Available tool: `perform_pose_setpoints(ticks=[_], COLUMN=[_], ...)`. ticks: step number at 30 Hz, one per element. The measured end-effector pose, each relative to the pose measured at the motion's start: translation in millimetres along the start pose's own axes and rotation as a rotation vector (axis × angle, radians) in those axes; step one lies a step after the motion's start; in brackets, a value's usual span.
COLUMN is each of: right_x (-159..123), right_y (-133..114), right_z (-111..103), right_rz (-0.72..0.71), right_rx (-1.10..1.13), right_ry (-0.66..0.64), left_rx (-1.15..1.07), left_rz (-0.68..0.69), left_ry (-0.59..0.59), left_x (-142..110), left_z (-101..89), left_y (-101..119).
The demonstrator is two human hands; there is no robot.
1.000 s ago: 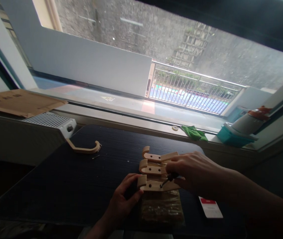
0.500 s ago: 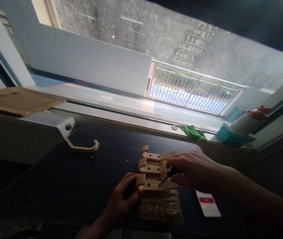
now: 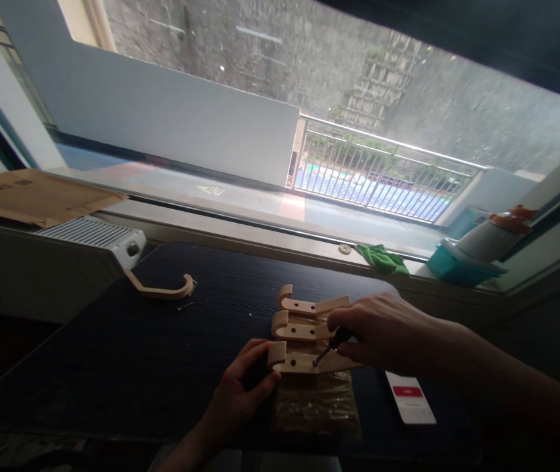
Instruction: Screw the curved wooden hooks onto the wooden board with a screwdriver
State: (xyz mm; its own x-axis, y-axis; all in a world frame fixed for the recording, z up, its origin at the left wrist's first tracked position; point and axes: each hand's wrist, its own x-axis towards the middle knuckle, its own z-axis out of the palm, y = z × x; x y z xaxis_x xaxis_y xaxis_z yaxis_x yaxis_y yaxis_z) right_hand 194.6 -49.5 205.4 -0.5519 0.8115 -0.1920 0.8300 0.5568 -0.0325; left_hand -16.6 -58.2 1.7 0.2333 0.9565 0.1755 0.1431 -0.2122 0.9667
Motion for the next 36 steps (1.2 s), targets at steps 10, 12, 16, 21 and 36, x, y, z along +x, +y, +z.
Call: perform_pose_setpoints(ticks=[10, 12, 16, 21, 36], right_x=[-3.1, -2.9, -3.8, -7.1, -6.0], right_y=[-1.8, -1.2, -1.9, -4.2, -0.7], right_z=[-7.0, -6.5, -3.8, -5.6, -5.8], right_rz=[-0.019, -0.02, -0.009, 0.01, -0.008], right_rx=[0.017, 0.013, -0.022, 0.014, 0.072], right_ry=[-0.032, -0.056, -0.03, -0.022, -0.045], left_rx=[-0.006, -0.005, -0.009, -0.012, -0.012], left_rz=[0.035, 0.041, 0.035, 0.036, 0.07], left_ry=[-0.014, -0.018, -0.034, -0.041, -0.033], left_x=[0.5, 0.2, -0.2, 0.1, 0.9], left_z=[-0.4, -0.1, 0.3, 0.0, 1.0], left_y=[-5.4, -10.2, -13.1, -11.9, -12.6])
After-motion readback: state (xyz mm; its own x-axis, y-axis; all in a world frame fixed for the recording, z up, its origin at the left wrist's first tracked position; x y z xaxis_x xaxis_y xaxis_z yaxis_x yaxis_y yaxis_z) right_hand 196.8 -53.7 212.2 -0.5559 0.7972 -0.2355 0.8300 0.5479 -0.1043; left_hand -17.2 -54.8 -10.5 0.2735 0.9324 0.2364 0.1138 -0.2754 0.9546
